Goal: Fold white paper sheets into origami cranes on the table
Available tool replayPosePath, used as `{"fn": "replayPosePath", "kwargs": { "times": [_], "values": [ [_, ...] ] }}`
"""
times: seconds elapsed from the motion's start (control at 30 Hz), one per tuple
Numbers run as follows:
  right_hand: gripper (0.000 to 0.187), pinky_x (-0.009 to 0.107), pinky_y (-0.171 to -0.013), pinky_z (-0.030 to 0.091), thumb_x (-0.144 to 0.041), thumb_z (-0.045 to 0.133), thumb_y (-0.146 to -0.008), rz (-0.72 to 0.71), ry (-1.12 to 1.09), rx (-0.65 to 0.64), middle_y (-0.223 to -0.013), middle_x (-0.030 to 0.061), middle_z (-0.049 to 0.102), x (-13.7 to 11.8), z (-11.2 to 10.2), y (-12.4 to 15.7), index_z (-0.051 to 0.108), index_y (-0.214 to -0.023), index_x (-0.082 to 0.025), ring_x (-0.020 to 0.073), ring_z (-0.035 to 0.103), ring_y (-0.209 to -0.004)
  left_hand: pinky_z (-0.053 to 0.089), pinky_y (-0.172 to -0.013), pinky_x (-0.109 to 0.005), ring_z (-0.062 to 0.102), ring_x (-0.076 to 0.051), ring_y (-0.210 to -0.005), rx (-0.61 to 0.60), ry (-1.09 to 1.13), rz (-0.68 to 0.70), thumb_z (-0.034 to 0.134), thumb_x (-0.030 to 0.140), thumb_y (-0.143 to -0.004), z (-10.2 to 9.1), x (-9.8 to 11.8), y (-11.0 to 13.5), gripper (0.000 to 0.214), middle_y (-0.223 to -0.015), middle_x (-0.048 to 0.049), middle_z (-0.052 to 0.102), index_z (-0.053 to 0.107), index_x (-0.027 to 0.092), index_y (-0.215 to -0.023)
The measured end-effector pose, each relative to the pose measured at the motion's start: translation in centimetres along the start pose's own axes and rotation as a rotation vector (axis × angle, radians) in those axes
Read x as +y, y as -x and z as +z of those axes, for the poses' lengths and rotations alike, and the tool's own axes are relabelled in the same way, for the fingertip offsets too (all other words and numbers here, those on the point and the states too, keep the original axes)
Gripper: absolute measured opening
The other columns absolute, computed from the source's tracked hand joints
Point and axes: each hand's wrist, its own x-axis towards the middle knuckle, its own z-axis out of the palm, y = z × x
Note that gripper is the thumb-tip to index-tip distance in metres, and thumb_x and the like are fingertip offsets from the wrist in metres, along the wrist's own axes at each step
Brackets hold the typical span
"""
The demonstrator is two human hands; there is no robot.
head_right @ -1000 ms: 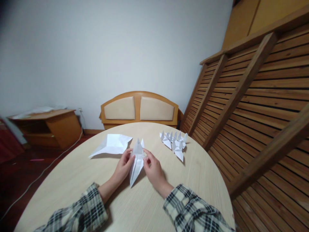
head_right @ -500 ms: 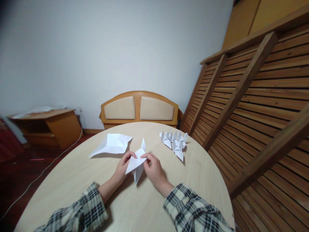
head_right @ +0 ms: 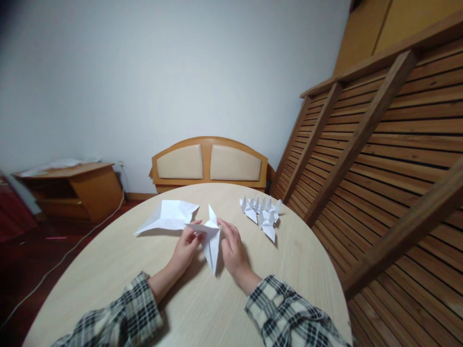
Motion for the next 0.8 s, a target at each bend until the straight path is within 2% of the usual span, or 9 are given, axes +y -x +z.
{"fn": "replayPosePath", "kwargs": {
  "times": [0.07, 0.17, 0.27, 0.4, 0.53, 0.67, 0.8],
  "values": [
    [0.079, 0.045, -0.118, 0.031, 0.003, 0.037, -0.073, -0.019, 0.049, -0.003, -0.139, 0.0032, 0.055, 0.3, 0.1, 0.0, 0.047, -0.143, -0.032, 0.0186, 0.046, -0.133, 0.045, -0.094, -0.038, 0.053, -0.029, -0.115, -0.028, 0.066, -0.054, 0.070, 0.031, -0.074, 0.1, 0.1, 0.0, 0.020, -0.118, -0.0109, 0.062, 0.075, 0.020, -0.090],
    [0.079, 0.049, -0.119, 0.028, 0.005, 0.037, -0.070, -0.057, 0.163, -0.002, -0.146, 0.0033, 0.049, 0.6, 0.4, 0.1, 0.053, -0.139, -0.031, 0.0204, 0.039, -0.138, 0.043, -0.096, -0.036, 0.056, -0.028, -0.111, -0.086, 0.189, -0.149, 0.074, 0.033, -0.072, 0.3, 0.7, 0.2, 0.028, -0.115, -0.0095, 0.067, 0.075, 0.019, -0.096],
    [0.070, 0.050, -0.117, 0.031, 0.003, 0.040, -0.074, -0.045, 0.245, 0.000, -0.148, 0.0053, 0.046, 0.6, 0.6, 0.1, 0.060, -0.132, -0.030, 0.0223, 0.038, -0.139, 0.044, -0.092, -0.034, 0.061, -0.026, -0.102, -0.150, 0.330, -0.268, 0.076, 0.034, -0.071, 0.5, 1.3, 0.5, 0.032, -0.106, -0.0091, 0.072, 0.075, 0.016, -0.098],
    [0.048, 0.051, -0.113, 0.036, -0.004, 0.049, -0.079, 0.016, 0.281, 0.015, -0.141, 0.0094, 0.051, 0.6, 0.6, 0.1, 0.069, -0.116, -0.027, 0.0256, 0.043, -0.134, 0.046, -0.073, -0.029, 0.065, -0.022, -0.078, -0.159, 0.484, -0.415, 0.081, 0.035, -0.064, 0.6, 1.7, 0.5, 0.037, -0.088, -0.0088, 0.074, 0.074, 0.013, -0.093],
    [0.034, 0.050, -0.108, 0.038, -0.010, 0.052, -0.083, 0.028, 0.287, 0.022, -0.130, 0.0103, 0.059, 0.1, 0.5, 0.1, 0.071, -0.107, -0.025, 0.0259, 0.050, -0.126, 0.046, -0.066, -0.027, 0.063, -0.017, -0.067, -0.082, 0.565, -0.432, 0.080, 0.034, -0.064, 0.6, 1.4, 0.1, 0.031, -0.080, -0.0068, 0.074, 0.073, 0.012, -0.086],
    [0.028, 0.045, -0.099, 0.042, -0.009, 0.052, -0.084, 0.012, 0.274, -0.038, -0.112, 0.0073, 0.068, -0.5, 0.4, 0.0, 0.071, -0.097, -0.025, 0.0245, 0.057, -0.112, 0.048, -0.068, -0.028, 0.064, -0.018, -0.071, 0.027, 0.576, -0.400, 0.073, 0.028, -0.064, 0.5, 0.3, -0.2, 0.023, -0.080, -0.0058, 0.073, 0.070, 0.014, -0.081],
    [0.022, 0.041, -0.090, 0.042, -0.009, 0.053, -0.085, 0.023, 0.291, -0.095, -0.096, 0.0063, 0.070, -0.8, 0.4, -0.1, 0.070, -0.091, -0.022, 0.0244, 0.059, -0.100, 0.049, -0.068, -0.028, 0.064, -0.018, -0.073, 0.133, 0.555, -0.404, 0.068, 0.025, -0.060, 0.5, -0.6, -0.4, 0.020, -0.077, -0.0017, 0.070, 0.065, 0.017, -0.078]
  ]
}}
